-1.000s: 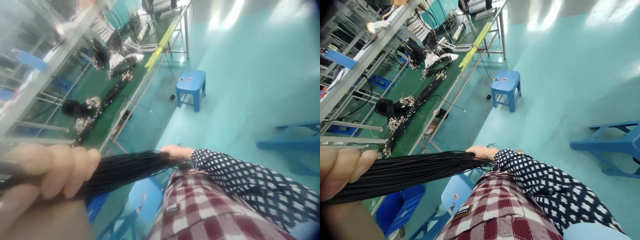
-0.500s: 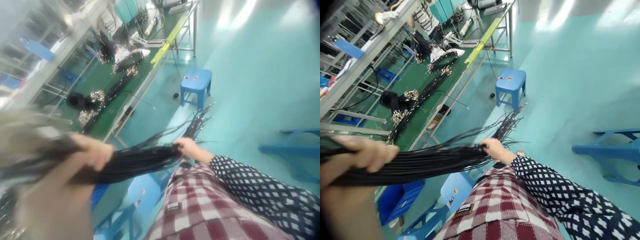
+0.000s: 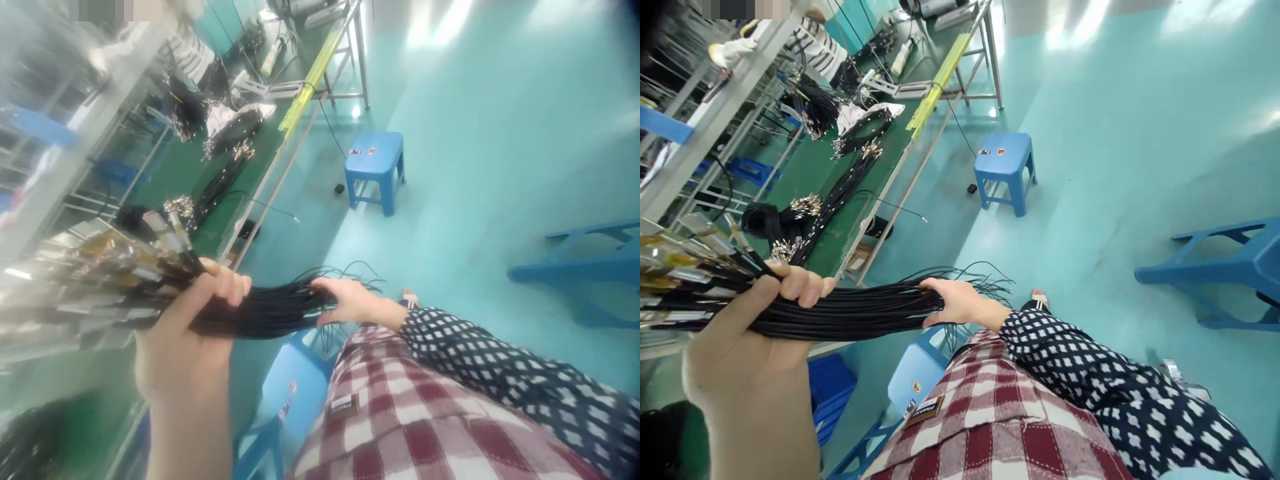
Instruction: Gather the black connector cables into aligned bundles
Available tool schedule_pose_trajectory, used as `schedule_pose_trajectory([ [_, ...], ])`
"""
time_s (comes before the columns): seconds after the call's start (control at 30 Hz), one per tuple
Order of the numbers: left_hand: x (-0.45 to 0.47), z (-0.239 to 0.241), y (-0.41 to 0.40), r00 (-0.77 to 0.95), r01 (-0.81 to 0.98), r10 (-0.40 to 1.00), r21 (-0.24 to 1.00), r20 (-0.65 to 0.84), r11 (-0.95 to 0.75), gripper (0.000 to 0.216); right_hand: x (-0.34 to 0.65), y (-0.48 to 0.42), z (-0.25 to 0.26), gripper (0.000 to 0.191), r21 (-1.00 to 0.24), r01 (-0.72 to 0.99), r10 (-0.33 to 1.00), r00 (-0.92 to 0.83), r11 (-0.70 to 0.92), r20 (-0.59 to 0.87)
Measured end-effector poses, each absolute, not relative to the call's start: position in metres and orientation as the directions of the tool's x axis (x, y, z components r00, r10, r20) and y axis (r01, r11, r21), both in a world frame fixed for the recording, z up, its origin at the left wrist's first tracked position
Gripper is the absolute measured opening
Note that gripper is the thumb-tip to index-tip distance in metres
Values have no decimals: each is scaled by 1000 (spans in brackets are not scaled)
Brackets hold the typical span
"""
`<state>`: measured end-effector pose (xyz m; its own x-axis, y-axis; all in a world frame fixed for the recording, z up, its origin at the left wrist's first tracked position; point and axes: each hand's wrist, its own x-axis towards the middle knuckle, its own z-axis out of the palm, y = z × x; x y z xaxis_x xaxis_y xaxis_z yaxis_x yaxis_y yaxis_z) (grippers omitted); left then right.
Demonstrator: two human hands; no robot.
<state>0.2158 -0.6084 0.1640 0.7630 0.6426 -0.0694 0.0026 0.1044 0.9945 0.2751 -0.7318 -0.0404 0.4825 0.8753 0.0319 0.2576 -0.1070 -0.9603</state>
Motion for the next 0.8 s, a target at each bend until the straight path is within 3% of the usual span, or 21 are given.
schedule_pose_trajectory([
  [0.07, 213, 162, -603, 734, 21, 668, 987, -124, 159, 13, 275, -722, -45, 56, -942, 313, 923, 385, -119, 11],
  [0.17, 202, 163, -592, 666, 50, 716, 971, -207, 233, 12, 327, -735, -31, 26, -866, 495, 976, 213, -75, 38],
  [0.27, 190, 165, -582, 607, 8, 776, 977, -174, 213, 9, 386, -754, -3, 18, -748, 659, 893, 379, -75, 244],
  [0.37, 185, 166, -577, 581, -64, 809, 985, -92, 158, 7, 379, -754, 3, 21, -761, 645, 730, 555, -74, 399],
  [0.43, 186, 165, -576, 562, -92, 826, 988, -50, 122, 7, 337, -748, -11, 23, -829, 556, 736, 583, -52, 345],
  [0.5, 187, 162, -575, 570, -46, 819, 992, -73, 120, 10, 294, -747, -34, 25, -871, 490, 916, 335, 29, 219],
  [0.57, 187, 158, -575, 584, 31, 797, 985, -154, 167, 13, 277, -753, -52, 24, -895, 444, 981, 149, 50, 128],
  [0.7, 184, 155, -577, 579, 25, 788, 970, -212, 242, 14, 334, -776, -56, 15, -870, 462, 857, 506, -174, 97],
  [0.8, 182, 159, -577, 625, -42, 773, 985, -106, 169, 17, 378, -782, -44, 18, -895, 419, 810, 571, -152, 130],
])
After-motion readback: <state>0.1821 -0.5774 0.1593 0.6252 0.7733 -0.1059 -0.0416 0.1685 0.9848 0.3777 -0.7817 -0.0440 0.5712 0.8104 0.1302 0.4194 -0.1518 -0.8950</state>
